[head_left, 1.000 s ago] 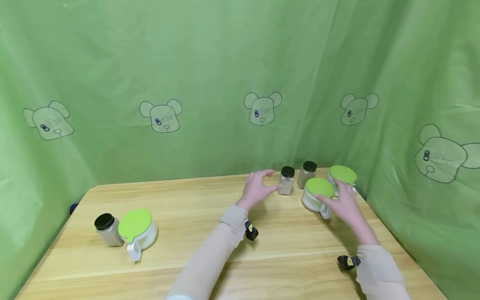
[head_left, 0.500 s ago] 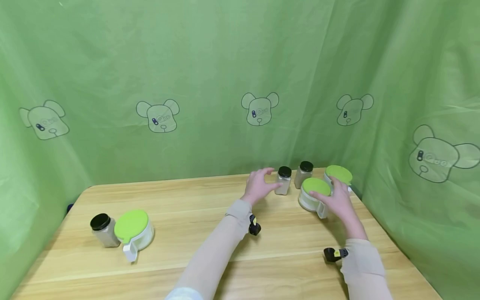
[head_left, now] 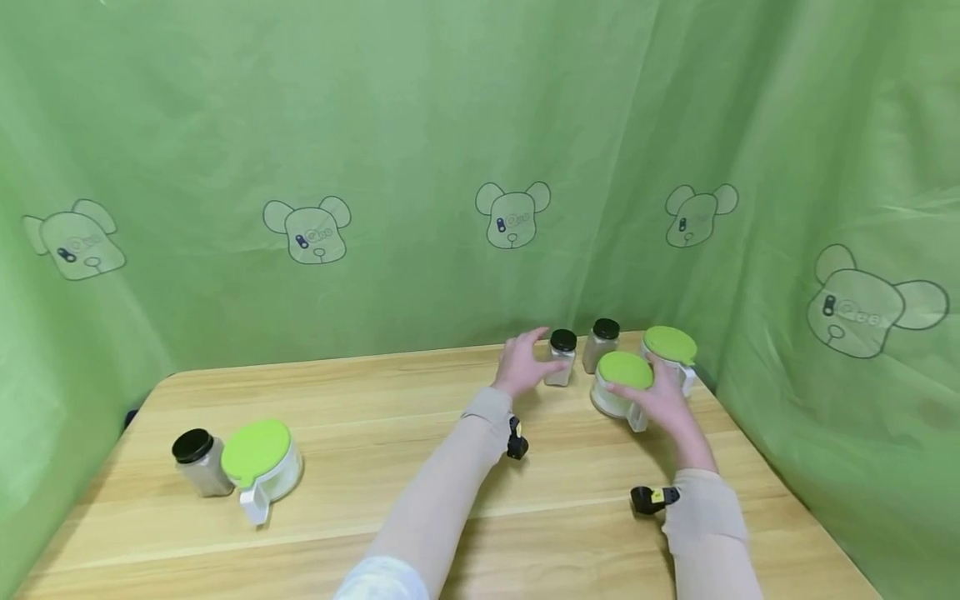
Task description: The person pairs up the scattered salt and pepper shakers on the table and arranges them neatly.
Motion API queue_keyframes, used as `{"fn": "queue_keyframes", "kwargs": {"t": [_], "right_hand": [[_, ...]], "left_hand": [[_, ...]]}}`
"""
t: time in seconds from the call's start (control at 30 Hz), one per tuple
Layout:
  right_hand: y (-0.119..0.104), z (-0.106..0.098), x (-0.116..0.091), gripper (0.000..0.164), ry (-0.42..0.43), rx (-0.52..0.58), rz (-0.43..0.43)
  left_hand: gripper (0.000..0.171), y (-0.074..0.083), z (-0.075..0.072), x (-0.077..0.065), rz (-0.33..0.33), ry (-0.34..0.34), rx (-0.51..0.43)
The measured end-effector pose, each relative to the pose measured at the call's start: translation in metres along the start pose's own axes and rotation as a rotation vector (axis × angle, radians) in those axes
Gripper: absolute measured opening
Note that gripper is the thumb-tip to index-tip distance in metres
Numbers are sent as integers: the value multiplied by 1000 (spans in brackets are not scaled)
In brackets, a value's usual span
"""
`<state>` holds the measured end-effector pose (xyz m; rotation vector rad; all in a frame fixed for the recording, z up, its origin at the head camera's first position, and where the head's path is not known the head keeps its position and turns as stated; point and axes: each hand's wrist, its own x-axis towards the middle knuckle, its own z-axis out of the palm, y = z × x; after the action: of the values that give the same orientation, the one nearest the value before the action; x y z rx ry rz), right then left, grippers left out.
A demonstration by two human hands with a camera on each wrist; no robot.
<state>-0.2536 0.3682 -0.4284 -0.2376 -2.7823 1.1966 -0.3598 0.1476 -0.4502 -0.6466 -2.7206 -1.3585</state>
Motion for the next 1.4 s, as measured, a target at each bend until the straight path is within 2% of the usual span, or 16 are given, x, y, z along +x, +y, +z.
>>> {"fn": "queue_keyframes", "kwargs": {"t": [0.2,0.33,0.57,0.83,1.17,1.4], "right_hand": [[2,4,2,115,-11,40,-13],[6,8,3,116,-15,55,1],[8,14,6,118,-14,80,40],[11,15,7,118,0,96,56],[11,13,6,118,29,80,78],[13,13,7,117,53,54,87]], "left_hand": [[79,-1,7,3,-7,-6,-9],[78,-3,11,3,-22,-22,-3],[78,-5,15,5,-27,-9,25],[73,1,14,7,-59,-22,46],[70,7,14,5,-51,-2,56],[69,6,16,6,-22,3,32]]}}
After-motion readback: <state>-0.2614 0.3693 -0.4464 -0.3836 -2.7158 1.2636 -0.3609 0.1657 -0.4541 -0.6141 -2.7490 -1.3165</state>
